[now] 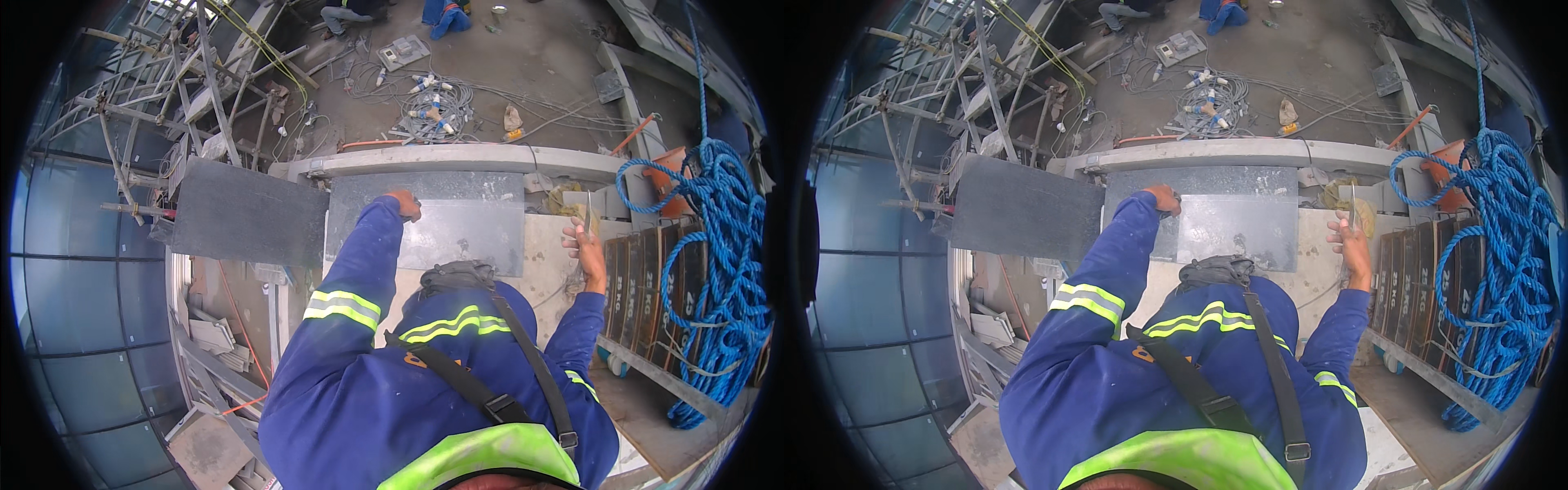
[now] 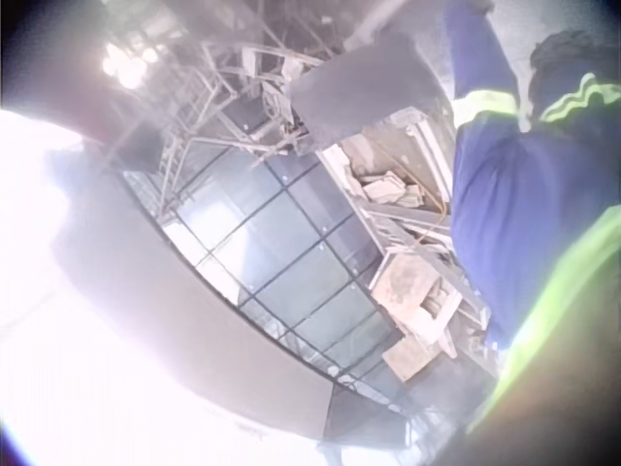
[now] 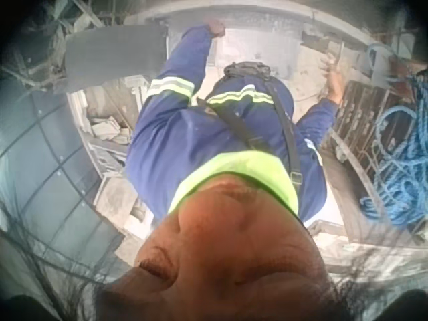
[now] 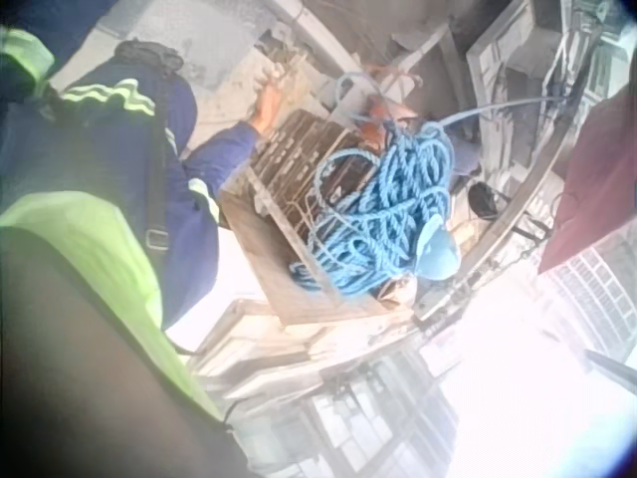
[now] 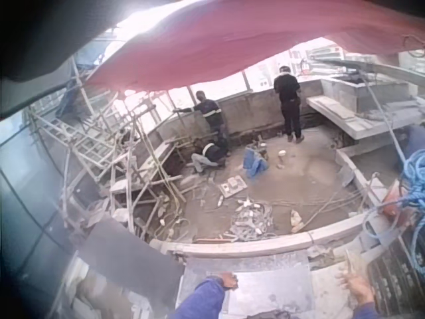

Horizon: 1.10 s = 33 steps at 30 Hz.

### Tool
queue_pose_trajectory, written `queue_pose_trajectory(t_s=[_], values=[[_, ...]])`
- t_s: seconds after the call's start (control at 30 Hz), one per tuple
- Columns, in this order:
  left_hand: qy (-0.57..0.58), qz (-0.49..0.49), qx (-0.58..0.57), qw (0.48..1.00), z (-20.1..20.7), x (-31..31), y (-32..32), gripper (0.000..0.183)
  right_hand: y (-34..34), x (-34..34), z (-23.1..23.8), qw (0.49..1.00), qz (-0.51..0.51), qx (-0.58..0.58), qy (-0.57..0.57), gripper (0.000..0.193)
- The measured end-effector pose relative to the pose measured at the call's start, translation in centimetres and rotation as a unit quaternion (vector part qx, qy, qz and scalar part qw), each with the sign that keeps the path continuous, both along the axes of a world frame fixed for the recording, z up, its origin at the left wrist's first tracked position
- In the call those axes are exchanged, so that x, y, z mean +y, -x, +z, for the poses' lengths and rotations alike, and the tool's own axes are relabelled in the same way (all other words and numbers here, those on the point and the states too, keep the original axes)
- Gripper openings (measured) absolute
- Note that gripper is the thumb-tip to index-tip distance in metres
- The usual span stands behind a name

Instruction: The person measures a large translucent sheet on a workbench using a tape measure and a straightedge, then uses a utility knife to score and cut the sheet along the marked line. The person repeats the measuring and cutting process on another section of the sheet.

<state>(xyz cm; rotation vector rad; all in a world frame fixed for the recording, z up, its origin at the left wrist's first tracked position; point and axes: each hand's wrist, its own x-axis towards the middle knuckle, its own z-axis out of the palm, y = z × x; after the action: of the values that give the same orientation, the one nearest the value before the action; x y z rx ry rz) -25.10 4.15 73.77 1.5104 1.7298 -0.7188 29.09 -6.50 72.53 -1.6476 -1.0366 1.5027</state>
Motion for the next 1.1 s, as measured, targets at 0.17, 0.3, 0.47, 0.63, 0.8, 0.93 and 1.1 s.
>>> queue_pose_trajectory(t_s=[0.17, 0.3, 0.47, 0.63, 0.8, 0.93, 1.1], values=[[-0.153, 0.169, -0.372, 0.900, 3.2, -7.3, -4.4, 0.071, 1.0, -0.6, 0.3, 0.998, 0.009, -0.050, 0.023, 0.052], [-0.110, 0.374, -0.542, 0.745, 6.0, -13.2, -6.9, 0.049, 7.0, 0.1, 2.3, 0.997, 0.073, 0.026, -0.022, 0.044], [-0.106, 0.439, -0.642, 0.620, 6.2, -14.8, -7.1, 0.053, 17.5, 2.5, 7.5, 0.959, 0.252, 0.114, -0.058, 0.051], [-0.149, 0.445, -0.661, 0.585, 7.9, -15.1, -7.1, 0.063, 25.4, 2.5, 10.1, 0.934, 0.327, 0.114, -0.091, 0.056], [-0.113, 0.427, -0.620, 0.648, 6.7, -17.8, -4.1, 0.076, 28.8, 1.7, 8.4, 0.955, 0.265, 0.119, -0.062, 0.054], [-0.263, 0.208, -0.507, 0.794, 5.8, -17.7, 0.0, 0.102, 31.7, 0.1, 7.0, 0.968, 0.186, 0.162, -0.040, 0.050], [-0.373, 0.052, -0.372, 0.849, 6.3, -16.1, 2.5, 0.101, 37.1, 0.3, 5.8, 0.980, 0.143, 0.129, -0.054, 0.048]])
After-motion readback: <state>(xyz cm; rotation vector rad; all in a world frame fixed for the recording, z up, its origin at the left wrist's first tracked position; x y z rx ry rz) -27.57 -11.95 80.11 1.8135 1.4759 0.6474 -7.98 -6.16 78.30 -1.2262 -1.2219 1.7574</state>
